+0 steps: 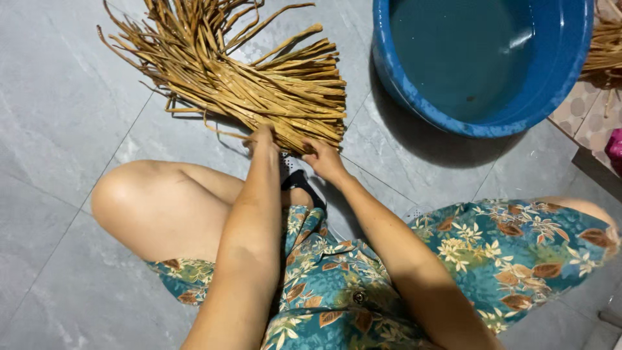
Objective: The person sits on the floor and repeatedly washes bundles of thin sticks in a blue basin of water. They then gather the wet sticks, align them, and tie them into bundles using a thin strip, placing the finished bundles on the floor.
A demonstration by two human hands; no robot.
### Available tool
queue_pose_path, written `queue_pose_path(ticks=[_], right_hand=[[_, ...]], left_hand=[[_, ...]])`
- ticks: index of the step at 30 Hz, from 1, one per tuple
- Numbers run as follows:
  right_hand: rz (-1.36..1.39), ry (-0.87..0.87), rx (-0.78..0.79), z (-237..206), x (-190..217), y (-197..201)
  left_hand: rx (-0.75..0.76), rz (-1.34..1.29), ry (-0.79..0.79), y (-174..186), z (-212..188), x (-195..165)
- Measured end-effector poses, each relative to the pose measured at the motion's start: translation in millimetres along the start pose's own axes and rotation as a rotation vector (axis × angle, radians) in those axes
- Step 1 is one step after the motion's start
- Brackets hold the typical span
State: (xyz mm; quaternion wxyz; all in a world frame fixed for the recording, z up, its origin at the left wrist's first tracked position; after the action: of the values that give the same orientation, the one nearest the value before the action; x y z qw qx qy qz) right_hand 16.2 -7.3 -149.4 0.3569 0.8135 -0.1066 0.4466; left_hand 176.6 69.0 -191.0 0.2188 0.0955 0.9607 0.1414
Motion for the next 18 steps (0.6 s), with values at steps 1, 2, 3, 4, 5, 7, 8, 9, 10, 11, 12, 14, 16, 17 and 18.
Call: queue_pose_path(ticks=[1,2,3,4,5,7,8,9,10,11,12,14,16,17,18], right_hand=[[-0.018,0.056,0.015,1,10,-6],[-0.033,0.114,0.031,2,19,-12],[-0.051,0.173,0.045,4,26,-15],[-0.110,0.274,-0.007,4,34,-16],[-0.165,0.377,-0.054,5,41,-17],[-0.247,0.328,-0.015,10,39,-21],[-0.282,0.188,0.065,15,32,-23],[-0.318,0.051,0.142,19,25,-22],[-0.118,-0.029,0.210,22,24,-20],[0.083,-0.115,0.280,24,21,-16],[0.284,-0.203,0.351,24,22,-12],[0.193,-0.108,0.417,23,41,11],[0.253,-0.074,0.486,11,67,41],[0.355,-0.084,0.525,2,82,58],[0.294,0.014,0.468,-2,101,80]], left_hand=[[0.025,-0.010,0.049,3,-5,2],[0.049,-0.003,0.054,6,-9,3],[0.077,0.002,0.057,7,-12,3],[0.103,0.009,0.063,6,-14,3],[0.139,-0.037,0.062,4,-14,2],[0.204,-0.126,0.061,-1,-9,2],[0.274,-0.188,0.063,-6,-5,0],[0.347,-0.250,0.061,-12,0,-5],[0.421,-0.305,0.061,-16,5,-9],[0.511,-0.324,0.037,-20,10,-13],[0.597,-0.344,0.012,-20,16,-19],[0.706,-0.403,0.019,-21,24,-33],[0.755,-0.471,0.081,-22,26,-46],[0.747,-0.501,0.061,-22,28,-56],[0.739,-0.526,0.043,-22,31,-63]])
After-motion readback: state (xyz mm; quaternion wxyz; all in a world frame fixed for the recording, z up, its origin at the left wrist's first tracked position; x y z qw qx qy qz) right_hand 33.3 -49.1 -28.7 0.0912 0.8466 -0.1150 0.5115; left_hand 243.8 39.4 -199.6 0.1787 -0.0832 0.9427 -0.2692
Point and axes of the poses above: each hand's wrist, its own z-axis towards the middle knuckle, its own y-axis out of the back of the hand, x = y × z, the point moved 5 cm from there along z, towards the middle knuckle, and after that the axes turned 6 degrees about z, right-handed, at the moved point
